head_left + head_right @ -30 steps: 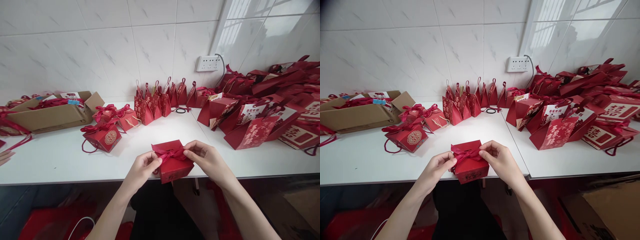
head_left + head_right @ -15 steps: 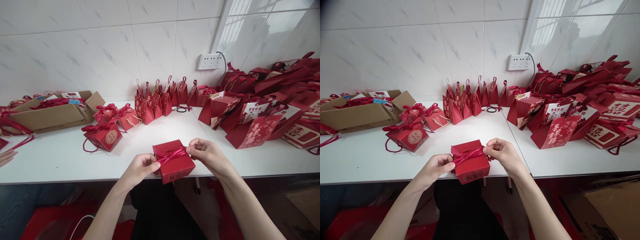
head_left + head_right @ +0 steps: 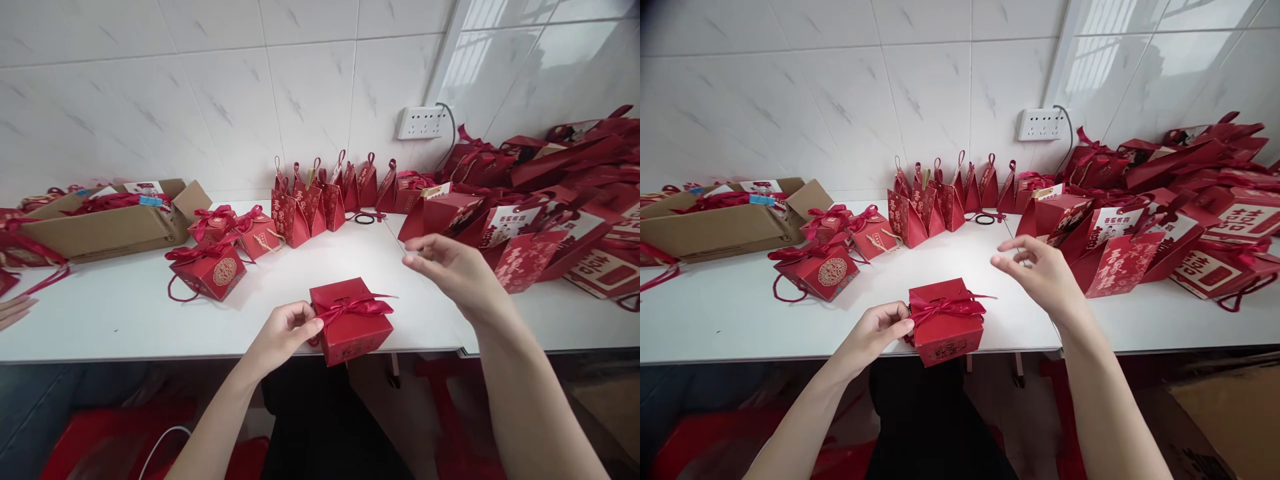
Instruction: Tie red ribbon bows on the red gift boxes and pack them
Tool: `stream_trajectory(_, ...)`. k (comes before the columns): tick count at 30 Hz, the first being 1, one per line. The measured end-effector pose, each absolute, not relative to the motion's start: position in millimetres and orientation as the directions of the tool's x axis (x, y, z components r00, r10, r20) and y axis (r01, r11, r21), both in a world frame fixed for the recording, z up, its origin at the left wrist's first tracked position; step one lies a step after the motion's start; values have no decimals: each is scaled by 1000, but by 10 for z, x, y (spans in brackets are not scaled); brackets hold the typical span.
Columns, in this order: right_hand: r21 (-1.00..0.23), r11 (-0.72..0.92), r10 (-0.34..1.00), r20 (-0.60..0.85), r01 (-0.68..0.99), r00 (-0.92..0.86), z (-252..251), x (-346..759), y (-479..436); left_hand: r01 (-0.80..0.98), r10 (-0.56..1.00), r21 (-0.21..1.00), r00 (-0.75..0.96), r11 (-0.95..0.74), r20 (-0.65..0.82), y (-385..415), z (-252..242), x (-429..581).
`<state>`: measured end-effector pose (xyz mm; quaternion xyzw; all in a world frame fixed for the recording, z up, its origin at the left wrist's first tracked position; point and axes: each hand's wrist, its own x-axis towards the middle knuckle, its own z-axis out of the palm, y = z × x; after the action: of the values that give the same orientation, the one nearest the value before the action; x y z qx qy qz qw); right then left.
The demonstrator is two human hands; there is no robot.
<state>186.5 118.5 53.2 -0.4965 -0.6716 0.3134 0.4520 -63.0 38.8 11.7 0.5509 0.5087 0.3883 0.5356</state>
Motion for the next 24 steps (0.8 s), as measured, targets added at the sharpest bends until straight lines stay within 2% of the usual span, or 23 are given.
stream_trajectory(2,-778,458,888,371,430,-272,684,1686,1237,173,978,983,189,58,-91,382,109,-629)
stream_trajectory(3,-734,516,842,342,442,-416,745,1565,1259,186,979,982,190,41,-77,377,101,-628)
stream_trajectory(6,-600,645,666,137,473,-733,839,1214,1323,239,991,971,132,-30,-2,351,68,-621)
stream_trajectory(9,-573,705,497,-19,417,-867,840,1038,1380,295,992,948,76,-121,103,317,43,-619)
stream_trajectory(11,-601,711,419,-55,365,-906,826,1011,1401,334,982,925,108,-181,153,296,46,-624)
stream_trajectory(13,-606,712,395,-70,354,-916,810,1009,1408,383,968,892,159,-240,193,284,66,-631)
stream_trajectory(17,-613,697,459,-17,372,-889,764,986,1412,468,951,833,227,-294,208,273,121,-629)
stream_trajectory(24,-631,681,518,56,372,-853,693,890,1437,533,945,793,286,-293,157,240,198,-599)
